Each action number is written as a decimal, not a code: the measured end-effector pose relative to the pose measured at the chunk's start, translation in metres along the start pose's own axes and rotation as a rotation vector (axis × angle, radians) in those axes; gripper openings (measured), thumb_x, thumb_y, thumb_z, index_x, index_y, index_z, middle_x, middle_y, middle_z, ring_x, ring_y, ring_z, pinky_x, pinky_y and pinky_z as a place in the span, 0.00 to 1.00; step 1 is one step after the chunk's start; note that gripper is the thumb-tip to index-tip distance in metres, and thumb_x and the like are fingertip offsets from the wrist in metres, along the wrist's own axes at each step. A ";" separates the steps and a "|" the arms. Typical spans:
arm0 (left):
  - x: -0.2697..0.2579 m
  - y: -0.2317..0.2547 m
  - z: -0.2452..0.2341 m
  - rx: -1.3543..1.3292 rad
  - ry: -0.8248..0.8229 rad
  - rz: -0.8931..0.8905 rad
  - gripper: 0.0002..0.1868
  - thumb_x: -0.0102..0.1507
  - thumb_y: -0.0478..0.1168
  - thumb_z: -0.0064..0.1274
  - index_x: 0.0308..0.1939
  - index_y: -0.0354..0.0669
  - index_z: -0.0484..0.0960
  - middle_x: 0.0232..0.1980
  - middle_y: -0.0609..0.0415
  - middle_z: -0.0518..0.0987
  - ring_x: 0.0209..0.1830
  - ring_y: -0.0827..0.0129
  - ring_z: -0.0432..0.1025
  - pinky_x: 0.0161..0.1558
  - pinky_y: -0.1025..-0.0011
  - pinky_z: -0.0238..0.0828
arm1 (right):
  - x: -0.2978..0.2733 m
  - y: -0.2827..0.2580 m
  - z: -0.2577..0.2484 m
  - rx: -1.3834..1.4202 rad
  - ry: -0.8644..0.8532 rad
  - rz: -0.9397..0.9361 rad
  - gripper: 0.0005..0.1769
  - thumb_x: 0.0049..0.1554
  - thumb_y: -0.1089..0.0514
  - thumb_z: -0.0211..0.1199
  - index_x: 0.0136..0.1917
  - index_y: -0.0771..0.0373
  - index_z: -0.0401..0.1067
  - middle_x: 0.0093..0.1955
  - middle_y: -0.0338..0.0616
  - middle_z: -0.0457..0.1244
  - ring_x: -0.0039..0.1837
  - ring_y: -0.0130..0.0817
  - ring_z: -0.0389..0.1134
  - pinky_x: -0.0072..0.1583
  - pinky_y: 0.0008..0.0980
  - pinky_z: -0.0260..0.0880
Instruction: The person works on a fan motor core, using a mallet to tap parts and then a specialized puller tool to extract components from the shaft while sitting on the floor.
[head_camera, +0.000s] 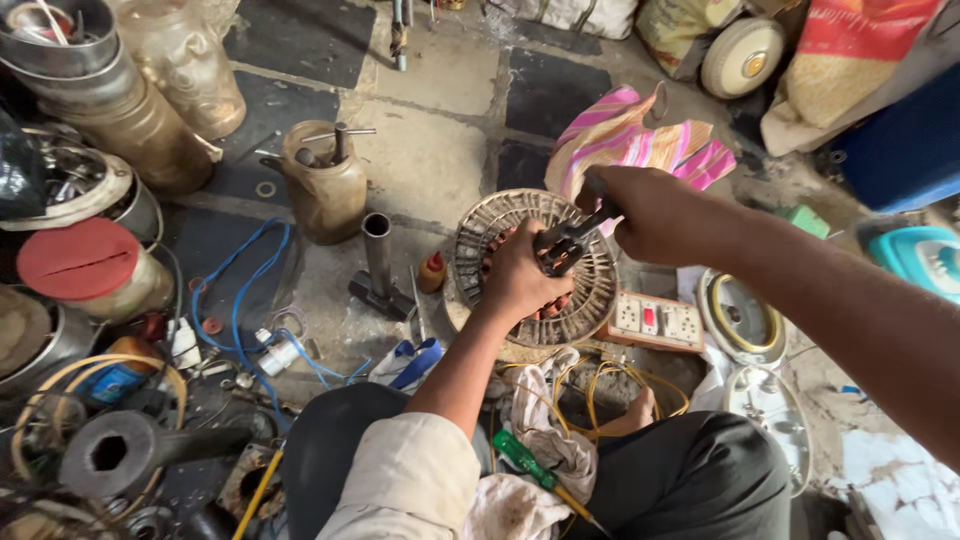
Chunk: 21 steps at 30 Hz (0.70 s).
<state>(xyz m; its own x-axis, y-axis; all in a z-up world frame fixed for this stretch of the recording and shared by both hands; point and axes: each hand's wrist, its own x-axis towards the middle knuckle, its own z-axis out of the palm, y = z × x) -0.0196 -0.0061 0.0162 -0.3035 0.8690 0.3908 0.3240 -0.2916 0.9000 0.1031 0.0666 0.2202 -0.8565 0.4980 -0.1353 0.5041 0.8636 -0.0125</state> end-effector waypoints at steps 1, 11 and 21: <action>0.001 -0.004 0.003 -0.026 0.015 0.014 0.26 0.47 0.39 0.69 0.42 0.40 0.71 0.36 0.48 0.79 0.37 0.58 0.77 0.41 0.60 0.75 | -0.002 -0.008 -0.008 -0.258 0.095 -0.236 0.23 0.45 0.67 0.67 0.54 0.53 0.72 0.55 0.39 0.68 0.63 0.39 0.66 0.64 0.50 0.67; 0.002 -0.020 0.008 -0.056 0.036 0.004 0.26 0.50 0.42 0.69 0.43 0.41 0.70 0.37 0.49 0.78 0.38 0.58 0.78 0.42 0.60 0.75 | -0.014 -0.018 -0.028 -0.398 0.249 -0.448 0.30 0.51 0.44 0.63 0.65 0.56 0.73 0.64 0.51 0.67 0.67 0.48 0.68 0.62 0.45 0.72; 0.000 -0.020 0.004 -0.076 0.022 0.018 0.26 0.50 0.42 0.70 0.45 0.41 0.71 0.38 0.49 0.78 0.39 0.58 0.77 0.44 0.61 0.75 | 0.014 -0.031 -0.021 0.154 0.051 0.437 0.24 0.64 0.53 0.55 0.72 0.47 0.71 0.44 0.50 0.73 0.42 0.43 0.77 0.49 0.43 0.80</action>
<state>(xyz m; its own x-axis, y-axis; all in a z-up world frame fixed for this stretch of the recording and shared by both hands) -0.0219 0.0012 -0.0026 -0.3181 0.8546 0.4104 0.2612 -0.3371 0.9045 0.0732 0.0487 0.2393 -0.5622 0.8194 -0.1120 0.8264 0.5516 -0.1128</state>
